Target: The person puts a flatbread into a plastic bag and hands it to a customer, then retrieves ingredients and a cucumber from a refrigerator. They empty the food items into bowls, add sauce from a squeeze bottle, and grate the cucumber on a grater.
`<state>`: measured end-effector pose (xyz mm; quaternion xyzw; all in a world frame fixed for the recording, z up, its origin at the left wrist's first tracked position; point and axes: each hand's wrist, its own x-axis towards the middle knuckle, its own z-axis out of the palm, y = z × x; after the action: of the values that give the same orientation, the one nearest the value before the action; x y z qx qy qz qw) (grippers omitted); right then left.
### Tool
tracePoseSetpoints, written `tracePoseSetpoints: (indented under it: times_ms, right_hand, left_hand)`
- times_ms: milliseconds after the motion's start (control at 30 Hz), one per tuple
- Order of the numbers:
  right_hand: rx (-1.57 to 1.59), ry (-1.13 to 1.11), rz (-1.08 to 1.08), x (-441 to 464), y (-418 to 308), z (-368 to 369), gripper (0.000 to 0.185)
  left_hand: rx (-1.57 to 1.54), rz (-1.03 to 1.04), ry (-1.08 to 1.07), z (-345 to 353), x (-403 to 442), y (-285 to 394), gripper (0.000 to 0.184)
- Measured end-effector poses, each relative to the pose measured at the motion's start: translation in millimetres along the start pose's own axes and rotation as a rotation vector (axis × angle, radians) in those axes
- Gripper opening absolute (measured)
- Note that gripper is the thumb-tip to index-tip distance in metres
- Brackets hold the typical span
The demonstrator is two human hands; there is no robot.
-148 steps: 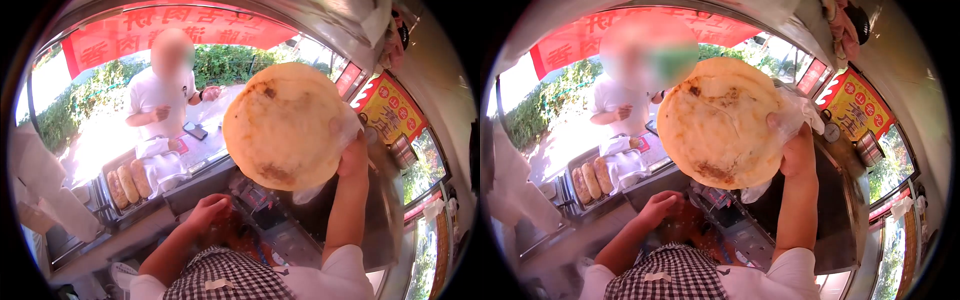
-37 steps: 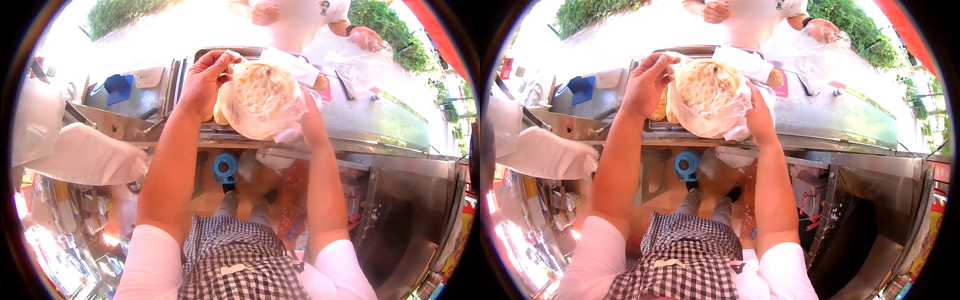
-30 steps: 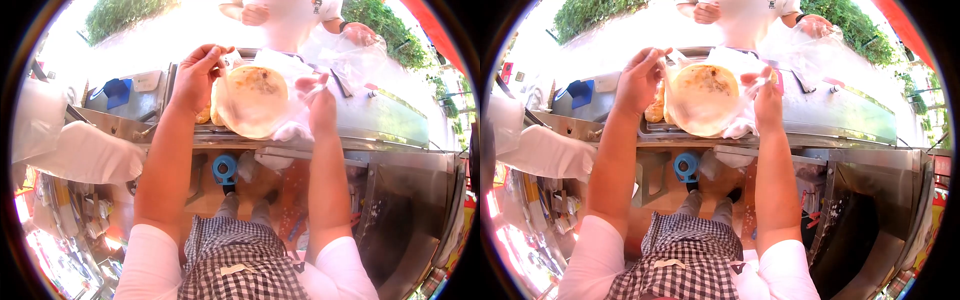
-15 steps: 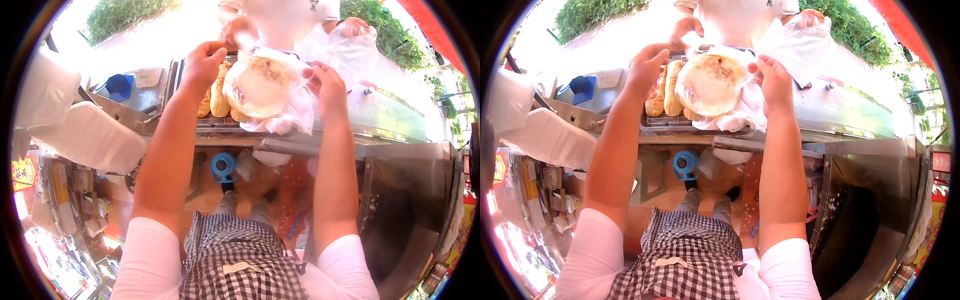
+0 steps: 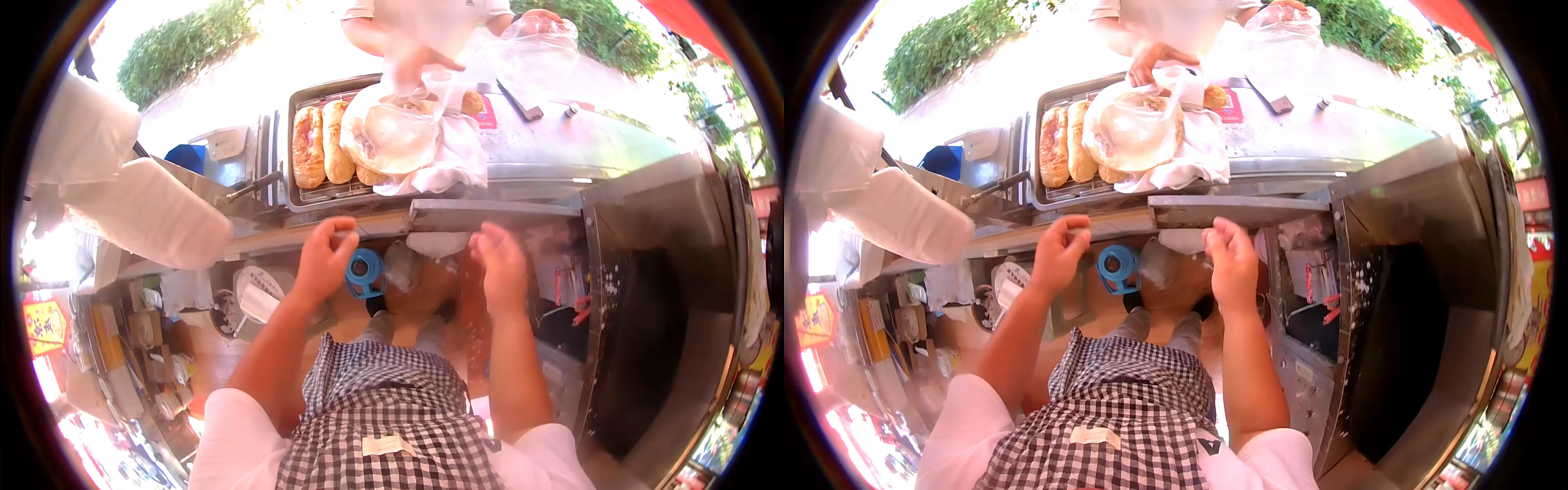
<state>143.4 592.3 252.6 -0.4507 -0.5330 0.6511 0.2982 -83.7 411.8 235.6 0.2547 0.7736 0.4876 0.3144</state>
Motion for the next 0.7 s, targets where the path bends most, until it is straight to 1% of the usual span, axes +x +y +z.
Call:
tracePoseSetpoints:
  times_ms: [100, 200, 267, 333, 433, 533, 633, 700]
  right_hand:
    - [0.029, 0.024, 0.132, -49.6, 22.4, -21.1, 0.027]
    - [0.026, 0.074, 0.217, -89.2, 32.7, -36.7, 0.026]
    - [0.029, 0.09, 0.258, -112.9, 36.9, -44.0, 0.025]
    - [0.054, 0.06, 0.248, -131.2, 45.2, -48.8, 0.024]
    - [0.04, -0.005, 0.231, -155.1, 46.5, -55.0, 0.025]
    - [0.033, -0.048, 0.209, -183.4, 43.7, -65.8, 0.025]
    - [0.093, 0.002, 0.222, -220.3, 50.9, -84.0, 0.025]
    - [0.067, 0.055, 0.232, -246.9, 58.9, -99.2, 0.024]
  left_hand:
    - [-0.025, -0.072, -0.139, 12.3, -37.5, -10.1, 0.024]
    - [0.14, 0.024, -0.263, 15.9, -65.7, -28.6, 0.026]
    - [0.132, 0.01, -0.286, 16.2, -86.5, -33.8, 0.028]
    - [0.113, 0.01, -0.277, 17.7, -105.6, -35.3, 0.029]
    - [0.205, 0.08, -0.276, 19.7, -133.2, -42.5, 0.028]
    - [0.176, 0.063, -0.304, 25.8, -163.4, -40.0, 0.028]
    - [0.137, 0.053, -0.368, 40.7, -189.9, -41.0, 0.028]
    - [0.141, 0.068, -0.435, 50.0, -203.7, -35.7, 0.028]
